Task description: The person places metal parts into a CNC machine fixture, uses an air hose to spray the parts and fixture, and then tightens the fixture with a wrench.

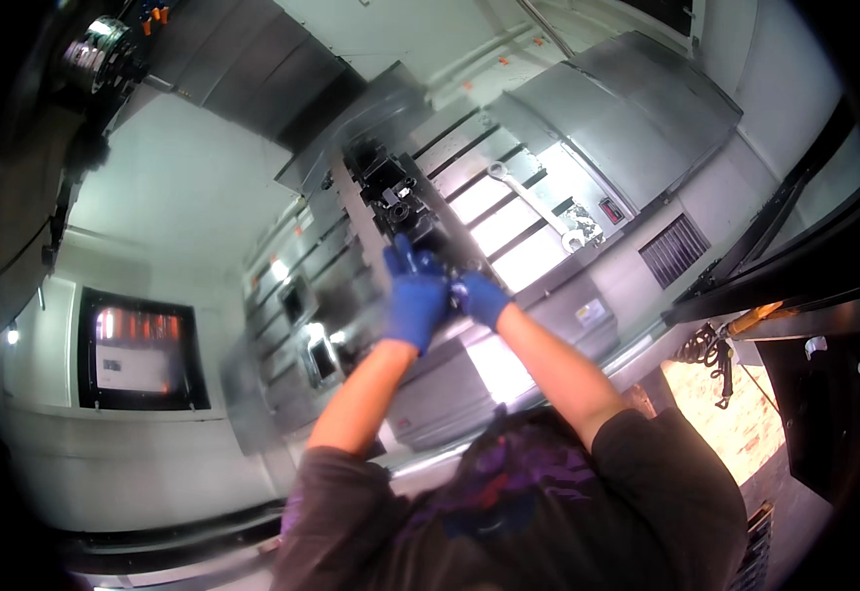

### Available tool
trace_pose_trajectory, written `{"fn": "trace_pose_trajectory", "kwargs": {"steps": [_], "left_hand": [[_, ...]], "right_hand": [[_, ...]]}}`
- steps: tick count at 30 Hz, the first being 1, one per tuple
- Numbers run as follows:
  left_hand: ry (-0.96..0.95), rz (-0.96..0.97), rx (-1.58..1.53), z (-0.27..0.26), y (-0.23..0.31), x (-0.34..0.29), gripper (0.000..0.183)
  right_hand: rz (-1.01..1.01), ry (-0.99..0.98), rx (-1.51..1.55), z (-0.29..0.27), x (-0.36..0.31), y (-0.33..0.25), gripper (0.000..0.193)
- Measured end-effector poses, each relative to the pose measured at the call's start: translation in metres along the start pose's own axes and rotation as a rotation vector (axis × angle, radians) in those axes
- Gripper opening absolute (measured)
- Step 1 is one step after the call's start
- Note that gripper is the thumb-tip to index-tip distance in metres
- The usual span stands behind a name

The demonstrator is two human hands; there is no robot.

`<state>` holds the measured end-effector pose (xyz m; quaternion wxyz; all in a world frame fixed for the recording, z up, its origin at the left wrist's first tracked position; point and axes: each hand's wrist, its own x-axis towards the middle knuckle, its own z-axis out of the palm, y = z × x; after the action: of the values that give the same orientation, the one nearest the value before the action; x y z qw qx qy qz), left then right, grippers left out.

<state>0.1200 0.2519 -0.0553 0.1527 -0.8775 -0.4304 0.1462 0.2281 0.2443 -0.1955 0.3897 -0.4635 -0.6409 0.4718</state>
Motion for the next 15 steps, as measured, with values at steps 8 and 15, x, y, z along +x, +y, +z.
{"fn": "trace_pose_trajectory", "kwargs": {"steps": [8,15], "left_hand": [[0.011,-0.059,-0.049,0.003,0.003,-0.003,0.049],[0.115,-0.007,-0.086,0.011,-0.009,-0.015,0.053]], "right_hand": [[0.122,0.035,0.624,-0.042,-0.024,-0.060,0.033],[0.388,-0.092,0.354,-0.062,-0.019,-0.046,0.044]]}}
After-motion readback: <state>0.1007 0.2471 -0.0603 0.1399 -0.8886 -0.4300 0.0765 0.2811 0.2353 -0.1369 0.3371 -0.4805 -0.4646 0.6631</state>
